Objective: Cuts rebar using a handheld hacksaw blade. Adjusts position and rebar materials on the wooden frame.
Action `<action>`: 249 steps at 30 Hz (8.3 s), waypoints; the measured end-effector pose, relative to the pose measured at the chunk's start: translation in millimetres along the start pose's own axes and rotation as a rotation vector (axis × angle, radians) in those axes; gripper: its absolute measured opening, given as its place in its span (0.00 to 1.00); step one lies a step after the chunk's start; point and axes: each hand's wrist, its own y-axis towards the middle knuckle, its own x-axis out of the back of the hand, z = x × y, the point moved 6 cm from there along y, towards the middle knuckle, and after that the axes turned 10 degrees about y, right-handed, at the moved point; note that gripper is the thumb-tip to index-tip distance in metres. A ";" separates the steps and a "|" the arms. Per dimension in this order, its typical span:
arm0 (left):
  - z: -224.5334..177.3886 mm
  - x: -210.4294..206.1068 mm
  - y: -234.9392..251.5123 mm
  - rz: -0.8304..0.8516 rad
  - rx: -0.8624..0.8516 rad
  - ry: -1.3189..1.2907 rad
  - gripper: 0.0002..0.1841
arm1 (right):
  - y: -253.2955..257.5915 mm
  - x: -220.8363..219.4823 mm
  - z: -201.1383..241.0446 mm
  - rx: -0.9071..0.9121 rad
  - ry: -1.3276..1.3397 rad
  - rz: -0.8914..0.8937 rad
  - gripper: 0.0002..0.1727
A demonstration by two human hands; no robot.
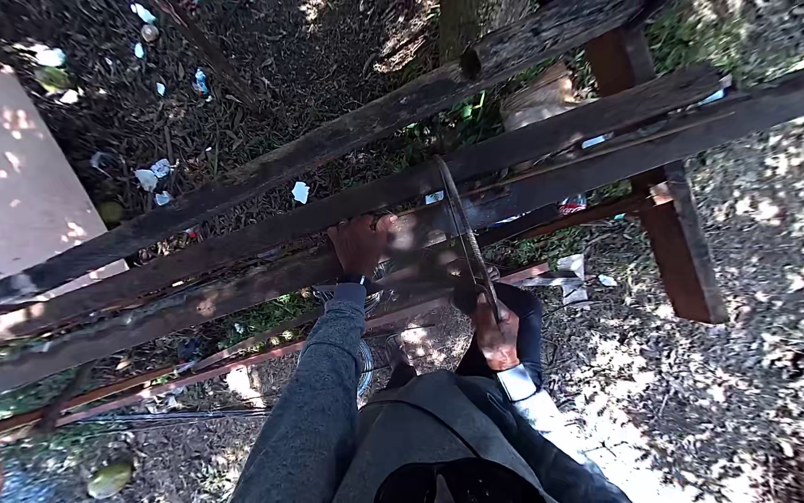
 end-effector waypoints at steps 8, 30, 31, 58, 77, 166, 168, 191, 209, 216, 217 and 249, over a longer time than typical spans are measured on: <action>4.3 -3.3 -5.9 -0.013 -0.015 -0.017 0.38 | 119.2 -74.5 27.2 -0.020 -0.226 -0.003 0.30; 8.3 -16.2 14.4 0.001 0.075 0.056 0.39 | 76.1 -47.8 10.4 0.049 -0.036 0.044 0.38; 7.9 -17.7 13.0 -0.009 0.062 0.046 0.39 | 54.2 -34.4 1.5 0.038 -0.001 0.033 0.38; 4.6 -15.7 16.8 -0.009 0.098 0.050 0.38 | 83.9 -50.2 33.9 0.023 -0.213 0.061 0.37; 2.6 -3.7 -0.4 -0.019 -0.002 0.012 0.38 | 106.6 -67.9 30.2 0.037 -0.213 0.043 0.36; 4.3 -14.0 14.8 -0.016 0.085 0.053 0.40 | 20.3 -11.8 27.3 0.012 -0.061 0.052 0.35; 4.2 -15.1 13.4 -0.026 0.078 0.060 0.40 | 71.5 -43.1 28.1 0.025 -0.166 0.059 0.36; 3.3 -14.0 16.5 -0.030 0.088 0.042 0.40 | 112.8 -64.9 20.7 -0.025 -0.127 0.066 0.40; 2.7 -9.8 14.6 -0.021 0.087 0.040 0.38 | 117.8 -69.9 23.0 -0.058 -0.175 0.065 0.42; 3.4 -9.8 15.3 0.013 0.089 0.048 0.40 | -6.4 -0.3 5.0 0.003 0.055 0.056 0.34; 3.3 -9.7 15.4 0.015 0.090 0.058 0.40 | -4.4 -0.7 13.4 0.007 0.045 0.054 0.34; 3.9 -11.3 16.9 0.001 0.084 0.044 0.40 | 30.5 -16.5 1.0 0.027 -0.084 0.044 0.39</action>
